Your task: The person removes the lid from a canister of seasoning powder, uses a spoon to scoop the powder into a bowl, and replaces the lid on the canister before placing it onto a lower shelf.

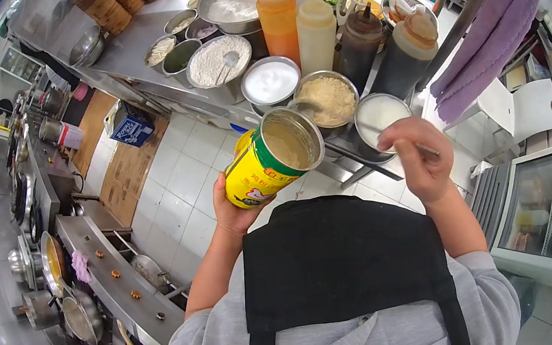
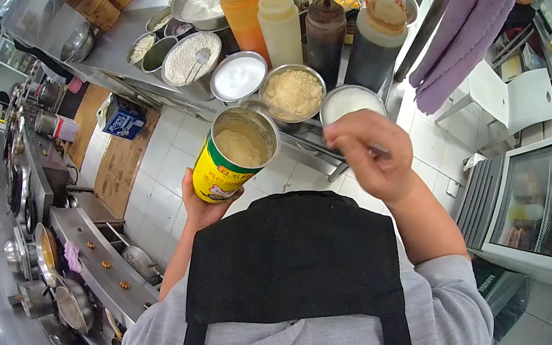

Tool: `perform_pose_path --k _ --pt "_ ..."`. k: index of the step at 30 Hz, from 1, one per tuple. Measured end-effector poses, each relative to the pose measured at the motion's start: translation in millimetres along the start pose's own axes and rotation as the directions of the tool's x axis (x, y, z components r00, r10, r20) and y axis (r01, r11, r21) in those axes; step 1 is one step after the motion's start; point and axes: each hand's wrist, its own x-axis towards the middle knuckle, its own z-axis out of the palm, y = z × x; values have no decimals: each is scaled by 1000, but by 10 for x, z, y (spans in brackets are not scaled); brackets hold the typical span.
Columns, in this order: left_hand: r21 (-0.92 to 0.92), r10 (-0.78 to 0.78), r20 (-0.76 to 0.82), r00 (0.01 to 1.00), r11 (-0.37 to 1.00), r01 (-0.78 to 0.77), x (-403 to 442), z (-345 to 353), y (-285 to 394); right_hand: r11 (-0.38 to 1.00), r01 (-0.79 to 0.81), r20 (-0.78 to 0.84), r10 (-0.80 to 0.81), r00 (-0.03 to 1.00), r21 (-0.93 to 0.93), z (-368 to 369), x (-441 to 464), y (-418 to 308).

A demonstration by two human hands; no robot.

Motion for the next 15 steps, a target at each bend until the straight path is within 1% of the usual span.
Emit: perform_pose_path --k 1,2,3,4,5,6,7,8,9,10,11,12,14,15 --pt "5 0 -20 1000 1000 0 3 2 6 1000 6 94 -3 996 -25 8 8 -53" --pt "7 -9 -23 1000 1000 9 10 14 2 995 64 169 -49 984 -82 42 29 -55" --pt "11 15 13 1000 1000 -15 11 79 0 983 126 246 -90 965 -136 89 66 -45" --pt "15 40 48 998 999 -40 11 137 1 973 147 265 -97 959 -177 149 64 -20" --pt "18 34 47 998 999 -35 16 180 9 974 142 261 -93 961 -178 184 56 -21" --pt "57 70 78 994 996 -75 22 219 21 988 -10 306 58 950 -156 212 52 -24" --pt "94 106 110 988 989 -116 25 245 28 976 -164 353 204 913 -140 240 42 -22" --pt "95 102 110 989 989 -112 29 263 32 963 -264 340 266 902 -51 300 -20 53" --pt "95 112 115 987 988 -123 40 279 34 962 -266 338 268 902 -53 347 -53 71" --pt "94 123 121 985 986 -135 49 286 29 866 -491 331 438 836 92 393 -83 70" --pt "92 121 121 985 987 -132 53 283 17 701 -675 350 587 730 232 416 -97 65" --pt "82 103 110 989 990 -113 54 273 3 699 -677 350 590 728 229 418 -88 70" --pt "69 86 97 992 993 -93 58 212 -26 521 -777 324 711 624 354 415 -50 100" --pt "44 38 84 996 998 -42 71 153 -41 521 -777 325 711 624 353 409 -34 116"
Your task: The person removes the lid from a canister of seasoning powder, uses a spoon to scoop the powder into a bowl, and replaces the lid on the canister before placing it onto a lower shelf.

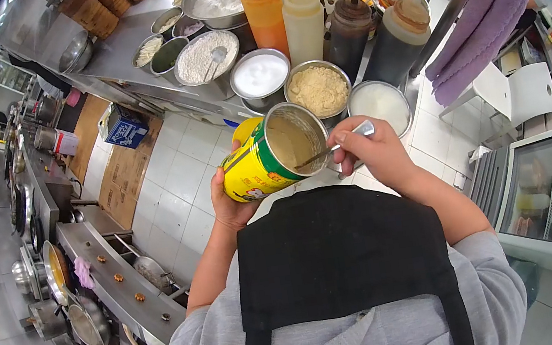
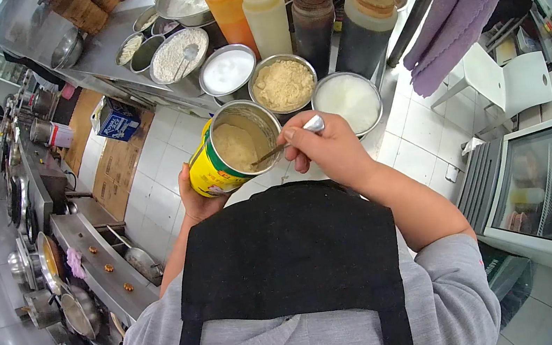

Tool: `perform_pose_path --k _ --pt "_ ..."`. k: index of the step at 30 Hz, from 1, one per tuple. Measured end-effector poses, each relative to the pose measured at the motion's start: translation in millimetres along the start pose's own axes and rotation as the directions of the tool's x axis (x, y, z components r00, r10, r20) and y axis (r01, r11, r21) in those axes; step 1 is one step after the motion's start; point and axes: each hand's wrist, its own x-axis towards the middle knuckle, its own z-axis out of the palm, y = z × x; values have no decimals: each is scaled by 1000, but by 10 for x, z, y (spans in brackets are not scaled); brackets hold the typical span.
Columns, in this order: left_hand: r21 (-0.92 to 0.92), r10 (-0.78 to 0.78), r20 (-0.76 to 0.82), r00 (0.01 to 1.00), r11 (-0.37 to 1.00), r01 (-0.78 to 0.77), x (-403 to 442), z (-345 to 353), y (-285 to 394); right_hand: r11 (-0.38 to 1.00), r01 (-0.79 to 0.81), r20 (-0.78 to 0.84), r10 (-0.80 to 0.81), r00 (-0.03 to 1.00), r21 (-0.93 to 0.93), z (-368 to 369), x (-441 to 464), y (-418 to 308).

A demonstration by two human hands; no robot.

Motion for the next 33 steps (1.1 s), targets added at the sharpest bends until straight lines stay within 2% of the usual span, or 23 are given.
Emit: perform_pose_path --k 2,6,11,16,18,20,22,23,25,26,28,31,33 --pt "-29 -48 -6 999 998 48 17 -89 -27 995 -30 -49 34 998 93 -33 44 -16" --pt "-4 -106 57 993 994 106 61 -166 -66 990 -36 -100 50 994 139 -105 125 -58" --pt "-17 -106 98 989 994 108 93 -249 -116 985 53 -186 -22 982 161 -227 186 -162" --pt "-58 -109 57 992 992 112 45 -269 -98 975 140 -252 -94 963 175 -391 245 -228" --pt "-54 -93 83 992 994 97 26 -255 -84 962 222 -284 -171 944 159 -489 286 -244" --pt "-50 -76 108 991 995 82 -1 -194 -82 963 227 -296 -177 939 147 -552 323 -274" --pt "-59 -44 -85 995 997 39 -27 -112 -98 960 253 -384 -190 904 121 -606 371 -266" --pt "-60 -41 -85 996 998 36 -23 -192 -103 957 270 -395 -209 895 107 -643 406 -240" --pt "-152 -64 96 993 985 79 -5 -306 -85 961 263 -425 -206 881 80 -674 483 -183" --pt "-152 -62 96 993 985 76 -21 -350 -106 965 255 -458 -203 866 55 -684 512 -153" --pt "-36 -36 -110 993 999 32 -72 -110 -90 965 262 -462 -237 855 -10 -684 554 -96" --pt "-30 -14 -198 980 1000 9 -104 -18 -83 948 282 -459 -318 829 -146 -642 599 -5" --pt "-46 -21 -171 985 999 13 -115 -72 -78 929 298 -450 -366 814 -218 -593 604 60"
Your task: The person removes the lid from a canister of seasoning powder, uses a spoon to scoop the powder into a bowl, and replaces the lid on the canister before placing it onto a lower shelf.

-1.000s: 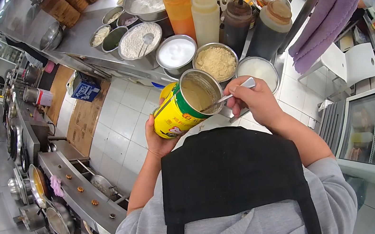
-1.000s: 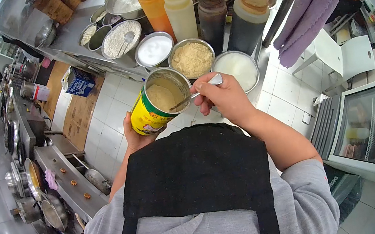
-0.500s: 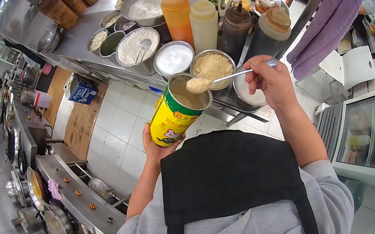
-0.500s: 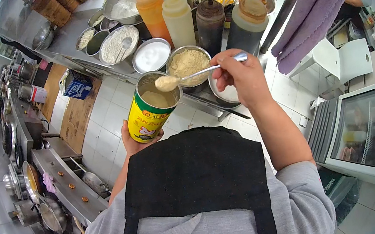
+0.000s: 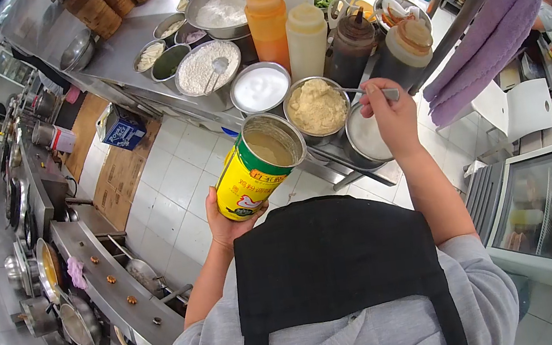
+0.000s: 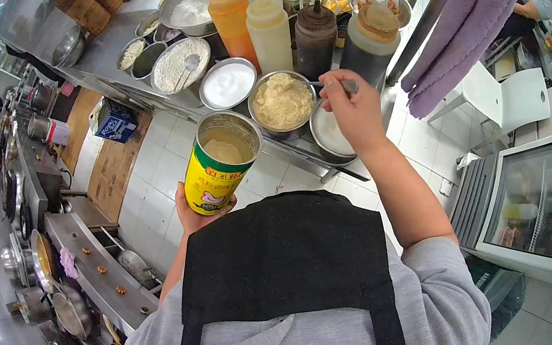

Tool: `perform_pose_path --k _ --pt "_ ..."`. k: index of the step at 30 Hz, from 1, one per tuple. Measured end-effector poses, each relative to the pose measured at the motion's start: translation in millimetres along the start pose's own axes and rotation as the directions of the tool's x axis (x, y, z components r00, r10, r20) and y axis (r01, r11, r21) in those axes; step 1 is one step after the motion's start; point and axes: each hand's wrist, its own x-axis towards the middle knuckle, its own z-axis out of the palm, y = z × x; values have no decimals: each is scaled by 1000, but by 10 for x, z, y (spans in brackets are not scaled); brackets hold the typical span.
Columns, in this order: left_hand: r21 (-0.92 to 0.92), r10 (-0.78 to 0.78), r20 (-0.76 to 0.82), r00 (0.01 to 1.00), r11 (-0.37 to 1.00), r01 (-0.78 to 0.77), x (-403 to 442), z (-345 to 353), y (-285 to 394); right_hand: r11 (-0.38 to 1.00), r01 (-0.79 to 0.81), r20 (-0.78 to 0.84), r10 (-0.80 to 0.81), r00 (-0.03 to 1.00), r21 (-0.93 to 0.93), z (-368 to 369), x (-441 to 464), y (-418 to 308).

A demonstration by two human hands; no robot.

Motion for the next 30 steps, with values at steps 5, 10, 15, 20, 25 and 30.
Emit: perform_pose_path --k 5,10,15,20,25,30 --pt "-7 -10 59 998 1000 10 -4 -63 4 790 483 215 -433 876 -379 0 -66 132" --pt "6 2 75 997 1000 -3 -19 -23 14 562 706 455 -541 708 -431 -32 -154 8" --pt "3 8 88 996 1000 -8 9 -51 27 450 777 497 -599 628 -441 -83 -271 -104" --pt "2 -4 128 992 1000 4 25 -72 50 486 767 549 -537 641 -419 -103 -278 -66" --pt "5 3 132 991 1000 -4 5 -27 62 539 733 470 -563 679 -414 -98 -352 -107" --pt "16 -3 105 994 1000 1 22 -26 74 573 726 484 -546 684 -380 -124 -375 -168"
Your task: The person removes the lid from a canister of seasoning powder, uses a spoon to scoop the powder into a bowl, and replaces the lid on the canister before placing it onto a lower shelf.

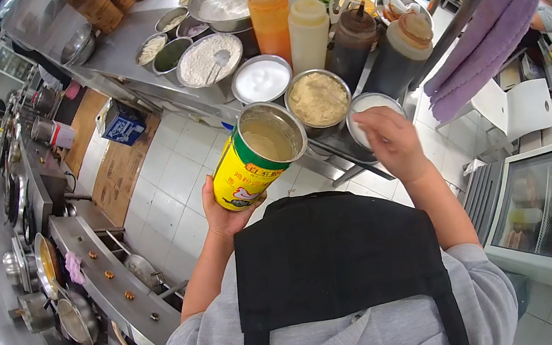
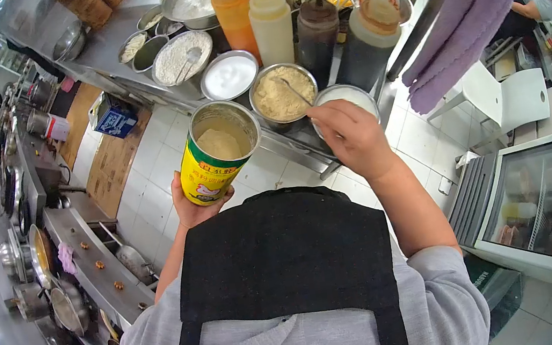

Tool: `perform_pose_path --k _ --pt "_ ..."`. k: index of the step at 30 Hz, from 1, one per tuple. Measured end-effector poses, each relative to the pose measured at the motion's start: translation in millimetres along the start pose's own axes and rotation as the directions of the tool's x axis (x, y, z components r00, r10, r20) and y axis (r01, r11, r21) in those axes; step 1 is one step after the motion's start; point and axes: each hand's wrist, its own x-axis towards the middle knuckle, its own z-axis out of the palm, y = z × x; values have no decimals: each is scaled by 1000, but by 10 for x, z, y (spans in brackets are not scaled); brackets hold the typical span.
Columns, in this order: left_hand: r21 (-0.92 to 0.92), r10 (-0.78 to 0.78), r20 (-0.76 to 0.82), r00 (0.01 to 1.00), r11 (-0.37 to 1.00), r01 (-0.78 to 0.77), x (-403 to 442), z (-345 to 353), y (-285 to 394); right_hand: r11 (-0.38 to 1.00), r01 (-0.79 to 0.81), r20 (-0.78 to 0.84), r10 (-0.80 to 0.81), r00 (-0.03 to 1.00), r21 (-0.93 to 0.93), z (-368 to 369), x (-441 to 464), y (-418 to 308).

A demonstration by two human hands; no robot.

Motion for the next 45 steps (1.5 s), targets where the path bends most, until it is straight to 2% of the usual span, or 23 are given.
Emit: perform_pose_path --k 3,6,8,11,14,16,18,19,20,21,22,24,25,27,33,36,39,41,45 --pt "-23 -9 -3 1000 1000 9 -15 -46 14 992 119 -154 -110 982 50 -167 40 -267" --pt "-22 -23 5 1000 999 23 -25 -51 50 974 194 -110 -182 977 114 -324 93 -516" --pt "-5 -37 8 999 999 37 -28 13 50 918 267 34 -289 957 292 -283 129 -633" --pt "9 18 24 1000 1000 -18 -30 137 38 936 301 104 -323 941 185 -129 162 -613" --pt "88 36 43 998 995 -40 -20 209 49 952 215 157 -251 955 217 2 136 -578" --pt "154 76 158 984 983 -101 9 300 46 952 164 172 -212 962 258 75 109 -539" --pt "166 66 167 984 982 -94 20 323 24 926 -22 220 -66 973 376 126 63 -513" --pt "173 60 176 983 981 -90 19 328 17 926 -25 218 -63 974 378 146 34 -524" --pt "172 53 159 986 982 -81 34 279 -5 832 -261 261 146 954 489 160 -3 -548" --pt "173 49 159 986 982 -77 39 259 -21 672 -469 328 336 883 574 160 -26 -560" --pt "166 42 144 989 984 -66 39 247 -37 672 -469 326 338 883 573 136 -21 -566" --pt "159 34 129 991 986 -54 35 198 -54 266 -757 572 521 633 596 82 4 -578" --pt "172 -1 120 993 985 -20 24 157 -46 266 -757 572 521 634 597 83 -1 -571" --pt "185 -33 111 993 983 12 14 108 -56 172 -728 517 597 613 664 91 -3 -548" --pt "45 -101 113 989 994 96 10 -156 -119 198 -698 438 653 618 689 11 57 -472" --pt "77 -130 182 975 990 118 41 -211 -132 203 -684 415 664 622 701 -20 84 -445" --pt "5 -134 275 952 990 137 69 -188 -139 183 -658 389 680 621 730 -52 104 -422" --pt "42 -92 107 990 995 88 27 -76 -172 179 -637 367 690 624 750 -98 127 -411" --pt "-52 -82 144 986 995 90 10 24 -175 194 -551 265 718 644 811 -216 158 -352"
